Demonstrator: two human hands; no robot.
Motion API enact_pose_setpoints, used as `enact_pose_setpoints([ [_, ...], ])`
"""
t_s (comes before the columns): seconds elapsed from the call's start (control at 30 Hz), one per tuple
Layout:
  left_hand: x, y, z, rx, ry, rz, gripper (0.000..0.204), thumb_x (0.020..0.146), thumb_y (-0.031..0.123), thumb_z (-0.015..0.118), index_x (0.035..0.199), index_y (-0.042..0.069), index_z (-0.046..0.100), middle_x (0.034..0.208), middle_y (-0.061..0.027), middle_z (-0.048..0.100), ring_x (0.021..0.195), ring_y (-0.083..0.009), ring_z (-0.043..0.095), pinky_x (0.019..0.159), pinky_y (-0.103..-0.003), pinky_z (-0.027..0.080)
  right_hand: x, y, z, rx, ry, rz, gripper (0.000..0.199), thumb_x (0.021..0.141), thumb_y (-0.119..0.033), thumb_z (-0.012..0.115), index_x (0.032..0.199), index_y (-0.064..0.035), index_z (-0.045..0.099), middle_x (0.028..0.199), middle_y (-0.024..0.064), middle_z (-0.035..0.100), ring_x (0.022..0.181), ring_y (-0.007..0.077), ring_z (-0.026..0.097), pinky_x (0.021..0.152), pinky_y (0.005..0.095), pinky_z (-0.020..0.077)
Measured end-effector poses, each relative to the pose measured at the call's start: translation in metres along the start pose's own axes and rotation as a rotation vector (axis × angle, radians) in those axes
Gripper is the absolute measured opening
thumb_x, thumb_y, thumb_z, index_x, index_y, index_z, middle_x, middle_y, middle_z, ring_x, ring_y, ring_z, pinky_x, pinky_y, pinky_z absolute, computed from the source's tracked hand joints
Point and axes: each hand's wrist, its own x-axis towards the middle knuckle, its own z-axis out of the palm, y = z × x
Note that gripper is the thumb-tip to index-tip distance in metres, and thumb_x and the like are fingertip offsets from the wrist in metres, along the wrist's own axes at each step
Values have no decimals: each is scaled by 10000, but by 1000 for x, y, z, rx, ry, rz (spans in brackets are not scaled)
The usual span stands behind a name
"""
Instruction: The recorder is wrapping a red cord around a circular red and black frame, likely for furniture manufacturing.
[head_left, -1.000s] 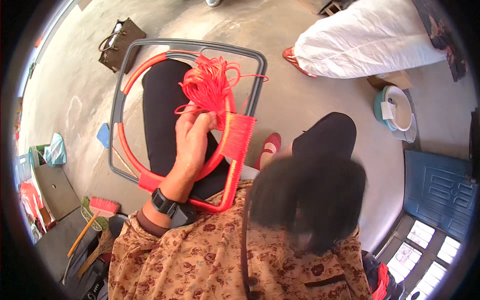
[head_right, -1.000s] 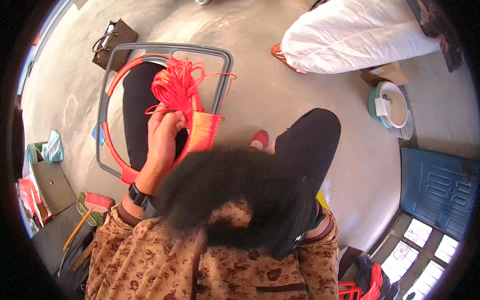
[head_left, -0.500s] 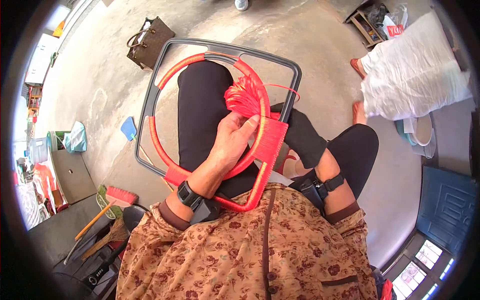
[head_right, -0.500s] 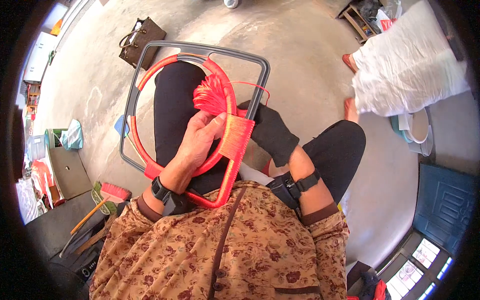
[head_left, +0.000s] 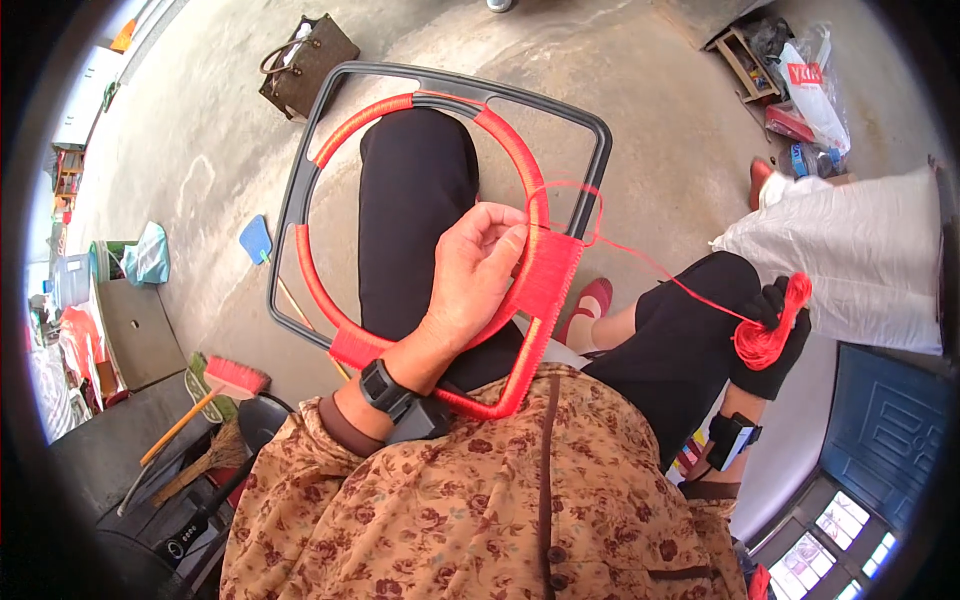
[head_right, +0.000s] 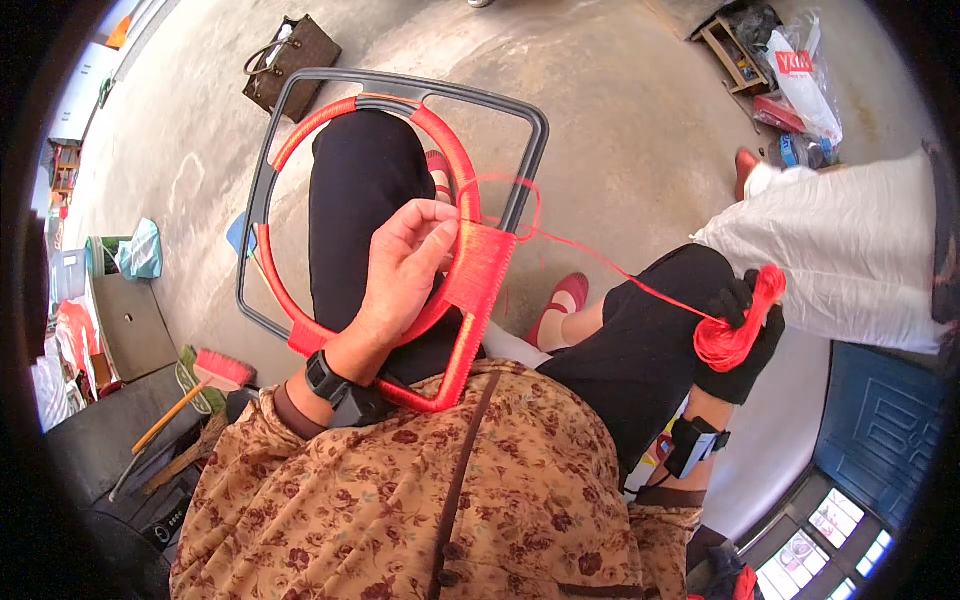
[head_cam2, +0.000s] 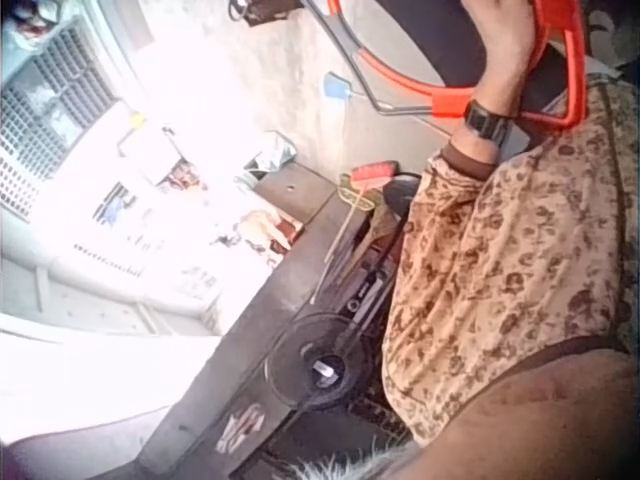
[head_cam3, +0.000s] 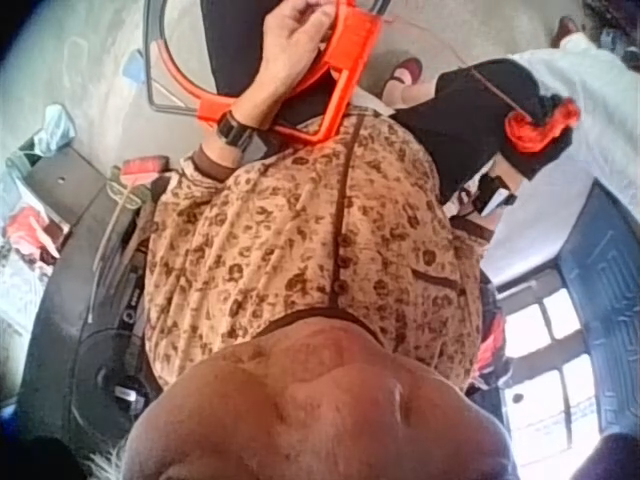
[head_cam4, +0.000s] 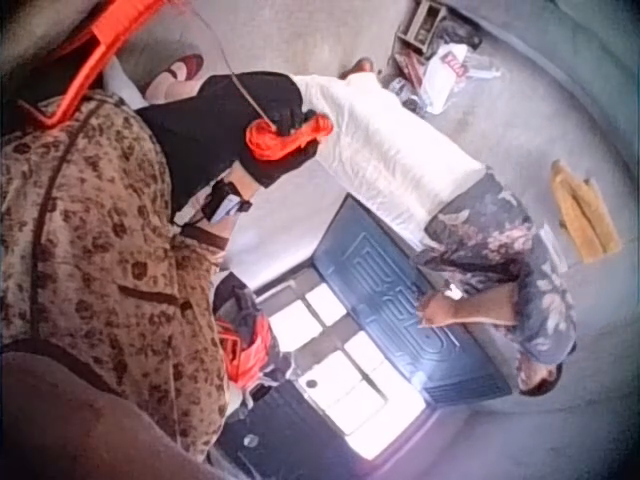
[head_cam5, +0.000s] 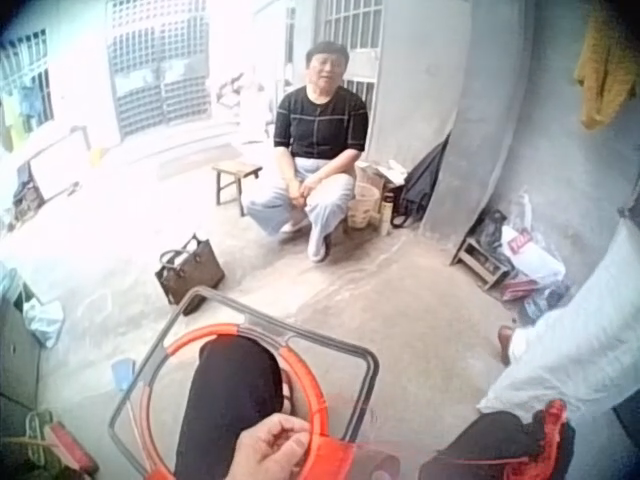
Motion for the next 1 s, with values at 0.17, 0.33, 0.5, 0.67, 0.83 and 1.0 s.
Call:
enact_pose_setpoints([
  [0.17, -3, 0, 1, -60, 7, -1, 57, 910, 53, 599, 955, 25, 580, 813, 48, 566, 688, -8, 493, 596, -161, 402, -9, 37, -16, -505, 306, 60, 241, 905, -134, 560, 1136, -72, 538, 911, 25, 543, 765, 144, 540, 708, 332, 461],
  [0.33, -5, 1, 4, -82, 16, -2, 50, 890, 29, 623, 928, 17, 594, 801, 46, 578, 696, -7, 513, 614, -161, 423, 22, 142, 78, -1246, 21, 209, 137, 871, -90, 619, 985, -15, 633, 916, 48, 644, 839, 114, 593, 727, 267, 478],
  [0.5, -1, -1, 6, -40, 84, 18, 75, 867, 13, 650, 924, 7, 601, 799, 45, 586, 704, -8, 527, 626, -166, 440, 40, 170, 85, -1287, 85, 281, 220, 811, -128, 702, 981, 1, 647, 849, 44, 670, 746, 105, 615, 683, 278, 498],
  [0.67, 2, 1, 3, 48, 52, 42, 67, 860, -3, 638, 895, 12, 583, 779, 50, 560, 705, -3, 511, 628, -166, 428, 41, 178, 78, -1191, 89, 248, 210, 805, -121, 706, 968, -1, 651, 847, 47, 672, 749, 102, 613, 684, 280, 498],
  [0.83, 12, -8, -1, 236, 22, 156, 87, 795, -17, 620, 815, 13, 540, 724, 28, 546, 633, -14, 484, 575, -189, 416, 40, 181, 72, -1218, 95, 244, 208, 803, -113, 705, 969, -2, 649, 846, 46, 670, 752, 99, 610, 687, 279, 497],
  [1.0, 11, -5, 3, 307, 52, 108, 111, 791, -7, 620, 794, 17, 512, 729, 20, 549, 658, -16, 484, 586, -194, 415, 41, 183, 66, -1100, 100, 234, 187, 800, -103, 706, 957, -17, 650, 846, 38, 662, 756, 100, 608, 687, 278, 493],
])
